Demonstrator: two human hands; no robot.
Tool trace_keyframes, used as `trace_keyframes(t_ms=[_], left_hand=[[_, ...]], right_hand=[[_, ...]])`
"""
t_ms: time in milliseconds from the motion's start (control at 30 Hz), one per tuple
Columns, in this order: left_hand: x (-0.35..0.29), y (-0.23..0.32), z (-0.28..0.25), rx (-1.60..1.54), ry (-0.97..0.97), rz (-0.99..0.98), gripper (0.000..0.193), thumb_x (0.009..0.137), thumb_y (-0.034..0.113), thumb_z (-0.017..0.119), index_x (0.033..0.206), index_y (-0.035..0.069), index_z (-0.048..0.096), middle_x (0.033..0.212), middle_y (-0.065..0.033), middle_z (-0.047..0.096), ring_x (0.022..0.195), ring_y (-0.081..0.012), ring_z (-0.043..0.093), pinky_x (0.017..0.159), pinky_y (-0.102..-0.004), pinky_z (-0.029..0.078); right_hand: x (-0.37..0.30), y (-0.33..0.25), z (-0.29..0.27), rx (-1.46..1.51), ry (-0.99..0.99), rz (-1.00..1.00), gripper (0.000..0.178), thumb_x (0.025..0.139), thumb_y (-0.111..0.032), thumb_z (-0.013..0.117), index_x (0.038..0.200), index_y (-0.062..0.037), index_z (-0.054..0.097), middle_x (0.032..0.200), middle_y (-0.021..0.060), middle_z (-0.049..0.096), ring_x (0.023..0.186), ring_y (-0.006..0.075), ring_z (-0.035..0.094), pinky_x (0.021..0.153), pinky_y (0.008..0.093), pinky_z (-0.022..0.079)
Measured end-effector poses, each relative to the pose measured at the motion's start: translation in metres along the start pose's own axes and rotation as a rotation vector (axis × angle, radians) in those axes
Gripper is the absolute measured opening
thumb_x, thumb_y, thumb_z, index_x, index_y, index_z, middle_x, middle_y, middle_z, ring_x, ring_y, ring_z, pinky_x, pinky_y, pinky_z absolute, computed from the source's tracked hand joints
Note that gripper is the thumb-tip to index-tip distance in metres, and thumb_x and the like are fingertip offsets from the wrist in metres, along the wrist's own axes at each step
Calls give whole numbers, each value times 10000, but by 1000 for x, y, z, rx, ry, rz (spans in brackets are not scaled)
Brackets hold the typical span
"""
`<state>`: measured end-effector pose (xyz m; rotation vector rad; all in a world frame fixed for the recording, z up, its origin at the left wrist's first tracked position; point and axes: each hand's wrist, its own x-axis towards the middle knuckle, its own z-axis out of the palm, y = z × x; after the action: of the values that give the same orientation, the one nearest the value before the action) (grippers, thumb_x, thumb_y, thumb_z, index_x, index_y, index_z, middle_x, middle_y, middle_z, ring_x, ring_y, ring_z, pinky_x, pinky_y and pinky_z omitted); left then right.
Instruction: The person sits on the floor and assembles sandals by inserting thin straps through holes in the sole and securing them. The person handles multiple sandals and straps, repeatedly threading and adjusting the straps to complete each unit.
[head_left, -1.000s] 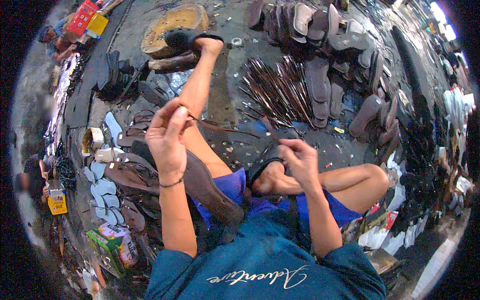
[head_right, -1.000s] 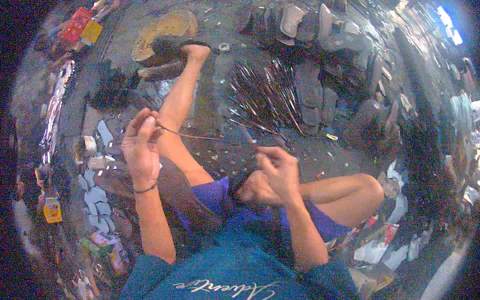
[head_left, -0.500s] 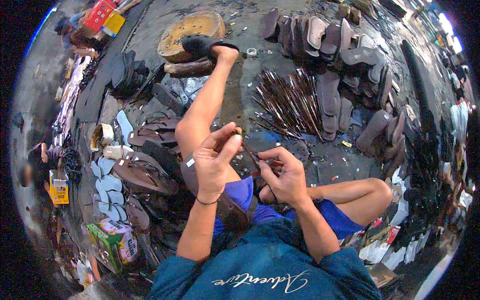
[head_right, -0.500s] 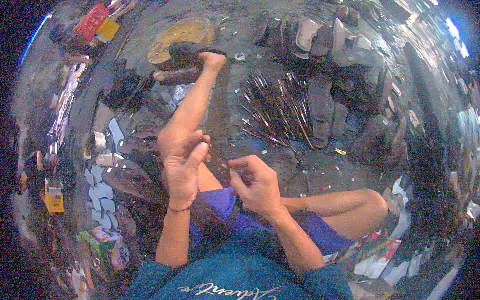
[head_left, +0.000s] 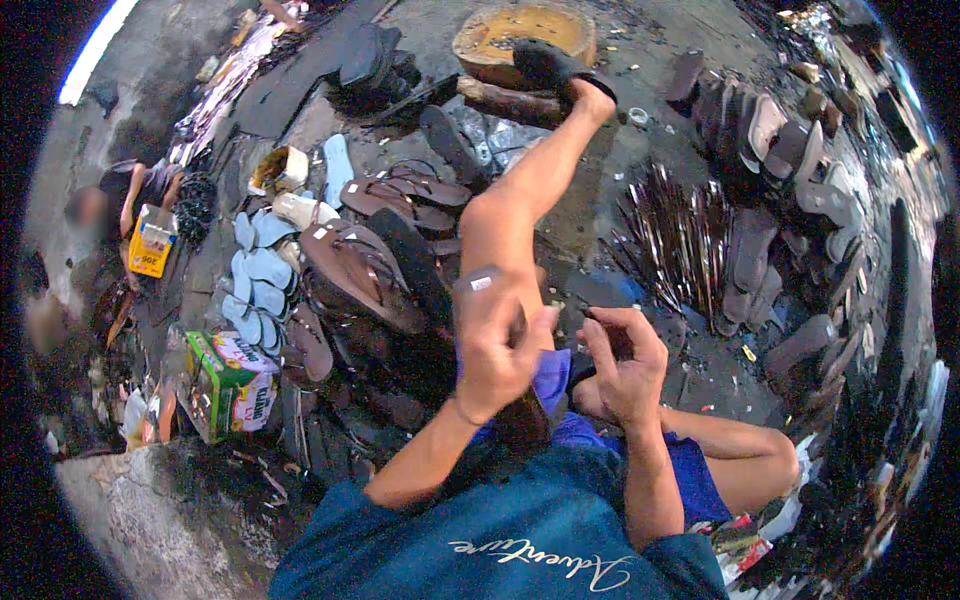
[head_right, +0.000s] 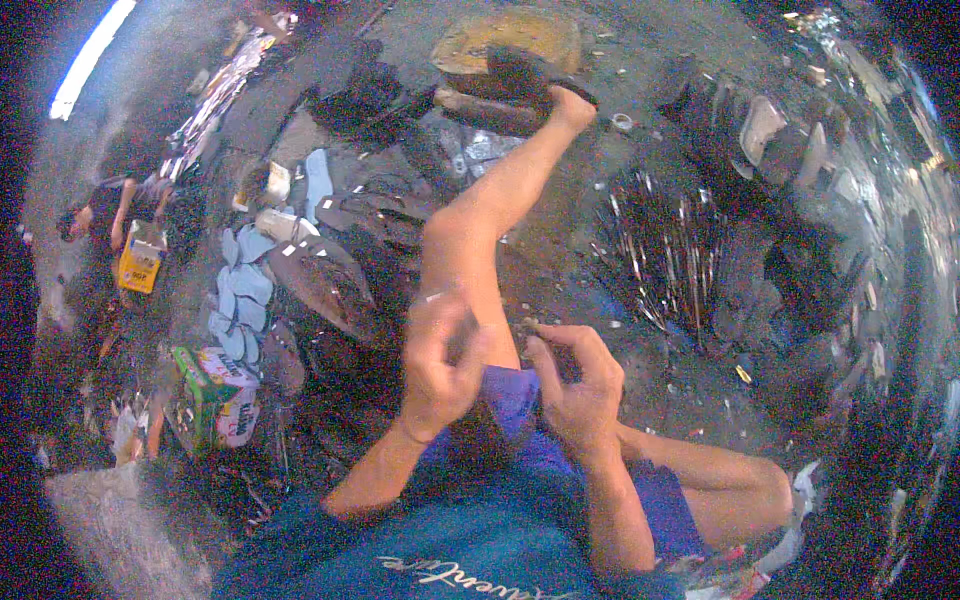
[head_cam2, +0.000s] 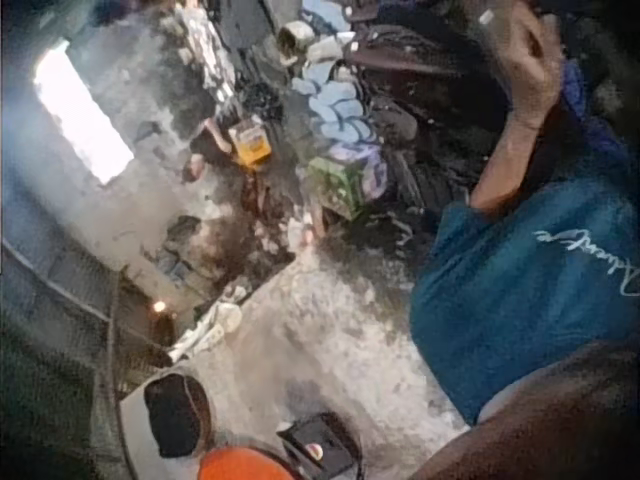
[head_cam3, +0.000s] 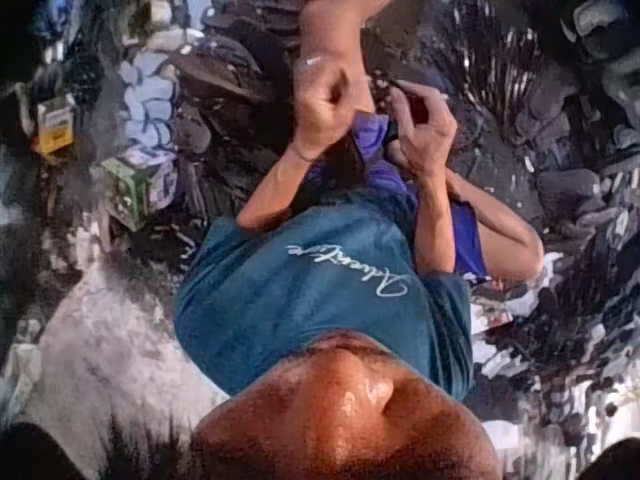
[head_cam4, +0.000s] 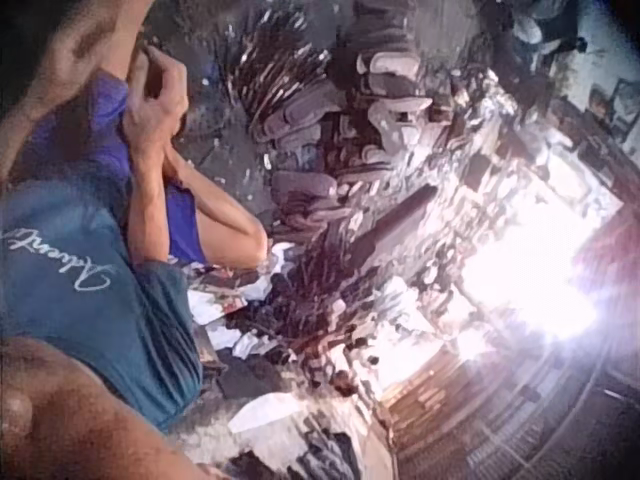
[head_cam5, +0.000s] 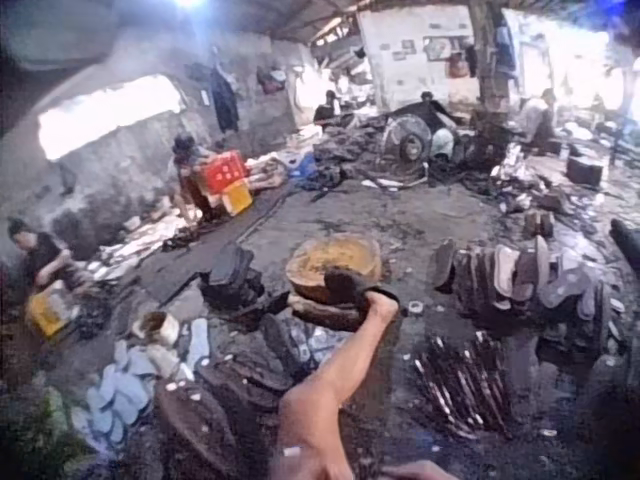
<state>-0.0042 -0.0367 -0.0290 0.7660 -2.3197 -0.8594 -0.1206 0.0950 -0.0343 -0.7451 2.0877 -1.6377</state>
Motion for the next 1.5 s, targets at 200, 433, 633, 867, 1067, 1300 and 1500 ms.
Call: trace_keyframes(t_ms=[200,433,633,867,1067,1300,1500], left_hand=[[-31,-48,-14,-213,-142,-403,852,838,218,788,1478,-48,293,1406,-248,452,1315,-302,465,1100,-401,384],[-26,40,-28,-451,-112,-413,365,842,48,747,1157,-6,570,1040,-103,697,929,-153,665,839,-318,539],[-34,56,-27,-485,-194,-419,330,790,-9,726,1090,-5,587,1003,-87,689,936,-127,640,849,-300,523],[-41,56,-18,-356,-208,-196,327,743,-68,687,1057,7,635,1066,-89,649,982,-179,622,910,-309,479],[-42,42,-14,-444,-264,-282,304,766,-82,681,1054,5,634,1085,-100,637,1001,-196,635,912,-324,485],[-37,49,-11,-483,-338,-177,273,775,-61,695,1009,31,587,1063,-86,622,988,-175,591,921,-329,471],[-33,45,-10,-477,-403,-95,286,782,-105,672,1041,2,619,1127,-128,631,1009,-202,641,862,-304,512]], right_hand=[[2,-8,4,149,-241,142,119,928,-60,681,1029,2,676,868,54,713,750,86,635,680,249,514],[-7,-40,-15,-25,-269,175,178,840,-185,785,927,-38,734,878,117,739,799,229,721,746,356,550],[-23,-47,-37,-241,-204,-4,187,826,-240,770,897,-72,727,839,101,726,732,279,703,672,411,486],[-35,-35,-30,-351,-151,68,185,822,-214,768,887,-53,705,856,123,730,746,282,705,684,421,495],[-50,-18,-25,-12,-143,24,132,809,-21,731,937,-8,706,853,149,709,779,276,685,702,367,535],[-56,-22,-32,-314,-158,-36,126,772,-18,650,884,18,606,871,195,655,819,383,658,702,474,534],[-57,-20,-39,-312,-188,-191,187,710,6,625,890,39,585,819,201,603,795,399,612,697,491,516]])
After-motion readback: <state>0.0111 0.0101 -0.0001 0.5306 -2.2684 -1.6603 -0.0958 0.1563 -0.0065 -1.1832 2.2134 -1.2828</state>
